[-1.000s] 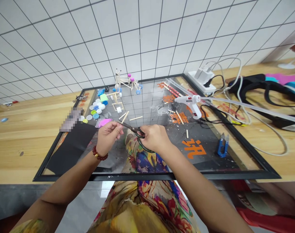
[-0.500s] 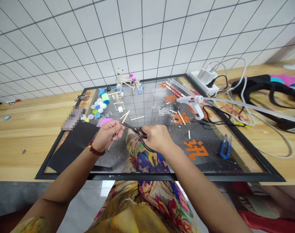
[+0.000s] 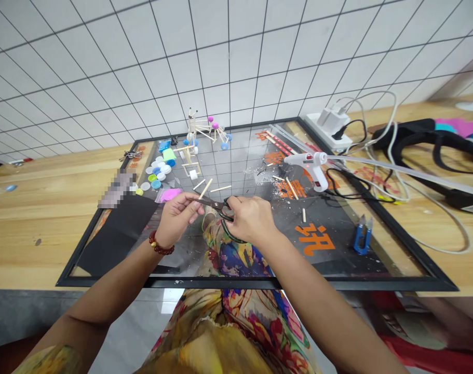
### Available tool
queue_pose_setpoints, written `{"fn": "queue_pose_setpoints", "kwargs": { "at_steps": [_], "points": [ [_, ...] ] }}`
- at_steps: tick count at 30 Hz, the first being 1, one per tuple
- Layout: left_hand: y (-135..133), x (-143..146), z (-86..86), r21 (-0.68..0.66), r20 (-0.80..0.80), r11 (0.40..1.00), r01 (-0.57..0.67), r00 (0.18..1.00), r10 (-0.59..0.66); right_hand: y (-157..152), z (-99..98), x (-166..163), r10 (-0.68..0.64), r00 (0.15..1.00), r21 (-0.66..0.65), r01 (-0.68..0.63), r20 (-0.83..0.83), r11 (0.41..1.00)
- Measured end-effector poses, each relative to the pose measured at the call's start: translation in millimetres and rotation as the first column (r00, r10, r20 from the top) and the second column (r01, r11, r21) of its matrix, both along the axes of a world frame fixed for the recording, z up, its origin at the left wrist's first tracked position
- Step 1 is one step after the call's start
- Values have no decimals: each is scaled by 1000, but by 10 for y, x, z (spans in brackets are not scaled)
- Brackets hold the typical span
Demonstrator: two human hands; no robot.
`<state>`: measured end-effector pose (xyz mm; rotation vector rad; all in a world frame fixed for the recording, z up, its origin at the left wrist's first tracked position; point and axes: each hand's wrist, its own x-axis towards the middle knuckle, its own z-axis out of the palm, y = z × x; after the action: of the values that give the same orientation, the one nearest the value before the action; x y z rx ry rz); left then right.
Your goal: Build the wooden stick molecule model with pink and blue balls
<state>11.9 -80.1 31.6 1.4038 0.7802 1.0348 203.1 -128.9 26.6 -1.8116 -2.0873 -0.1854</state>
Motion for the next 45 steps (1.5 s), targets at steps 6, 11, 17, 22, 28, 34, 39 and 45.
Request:
{"fn": "queue_pose_setpoints", "kwargs": {
  "at_steps": [6, 11, 17, 22, 28, 34, 39, 45],
  "points": [
    [-25, 17, -10, 113, -59, 992, -52, 997, 59, -11, 0, -28, -1, 1000, 15, 1, -16, 1000],
    [-38, 14, -33, 164, -93, 983, -79, 991, 95, -13, -8, -55, 14, 998, -12, -15, -55, 1000],
    [-54, 2, -78, 237, -145, 966, -106, 979, 144, -27, -18, -93, 15, 999, -59, -18, -43, 998],
    [-69, 17, -92, 161, -122, 980, -120, 983, 140, -33, -9, -100, -14, 1000, -147, 10, -25, 989],
    [-63, 12, -15, 43, -88, 997, -63, 994, 66, -36, -6, -75, -7, 997, -128, -3, -77, 992],
    [15, -50, 81, -274, 103, 949, 156, 986, -132, -44, 17, -46, 70, 990, -54, -77, -124, 996],
    [92, -136, 126, -480, 192, 783, 395, 918, -346, -44, 13, -18, 162, 979, 32, -160, -124, 987],
    [40, -48, 34, -68, -56, 998, -12, 998, 9, -28, 13, -69, -55, 988, -96, 41, -144, 994]
  ]
}}
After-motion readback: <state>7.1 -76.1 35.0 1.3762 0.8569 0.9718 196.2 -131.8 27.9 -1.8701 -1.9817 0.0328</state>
